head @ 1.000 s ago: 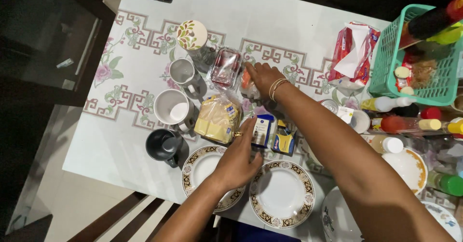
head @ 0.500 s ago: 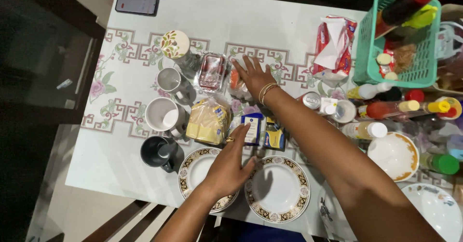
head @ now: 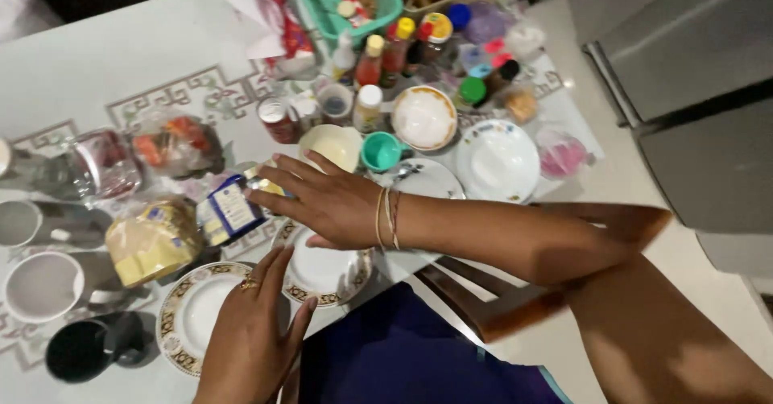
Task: Removing various food items and containers from a refrigerator and arranging them on a dining table.
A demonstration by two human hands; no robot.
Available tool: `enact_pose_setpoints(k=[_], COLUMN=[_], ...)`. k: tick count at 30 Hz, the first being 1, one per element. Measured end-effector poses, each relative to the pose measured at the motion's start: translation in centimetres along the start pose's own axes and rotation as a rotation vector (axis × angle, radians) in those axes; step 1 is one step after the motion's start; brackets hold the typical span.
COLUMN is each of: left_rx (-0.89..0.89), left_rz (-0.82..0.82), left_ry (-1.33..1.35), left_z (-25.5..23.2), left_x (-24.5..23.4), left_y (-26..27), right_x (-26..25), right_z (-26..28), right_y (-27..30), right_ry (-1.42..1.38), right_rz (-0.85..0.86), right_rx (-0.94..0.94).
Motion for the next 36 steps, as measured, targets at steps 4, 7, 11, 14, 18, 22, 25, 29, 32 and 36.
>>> enact_pose_setpoints(k=[4, 7, 11, 14, 18, 22, 25, 29, 32, 36], left_rx=[0.117, 0.165, 0.215, 0.270, 0.290, 0.159, 0.054, 0.139, 0.093, 0.161], left_rz=[-0.027, -0.036, -0.028, -0.024, -0.012, 0.072, 0.121, 0.074, 0.081, 0.055], left_ry=[-0.031, -0.014, 0.006, 0.025, 0.025, 0.044, 0.078, 0.099, 0.095, 0.106], left_z=[-3.1, -6.0, -7.9, -9.9, -12.5, -15.9, -17.5, -19.7, -22.4, -24.7], left_x=[1.8, 3.0, 5.6, 6.3, 7.0, 7.0, 8.1, 10.0, 11.9, 15.0], left_y=[1.9, 3.8, 5.6, 6.1, 5.7, 3.8, 1.3, -4.4, -9.4, -15.4], right_x=[-1.9, -3.1, -3.1, -2.5, -3.4, -5.5, -7.6, -9.4, -5.9, 3.3], right_z=[3.3, 6.1, 8.9, 9.9, 9.3, 5.8, 1.2, -8.1, -18.1, -26.8], right_y=[8.9, 14.8, 20.7, 24.5, 28.6, 32.2, 35.1, 39.5, 42.0, 42.9], right_ry=[-0.049, -0.087, -0.144, -0.167, -0.194, -0.214, -0.198, -0.208, -0.237, -0.307], right_rz=[0.003, -0.059, -0.109, -0.145, -0.206, -0.307, -0.369, -0.453, -0.495, -0.380], right_rx=[0.046, 0.114, 0.252, 0.286, 0.296, 0.324, 0.372, 0.548, 0.636, 0.741])
Point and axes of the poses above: each hand's wrist, its own y-axis away from the middle knuckle, its own x-axis out of the palm, z = x × y, the point moved 1 cm from there along -y, towards the middle knuckle, and after that the axes turned 7 degrees about z, right-handed, at the moved point
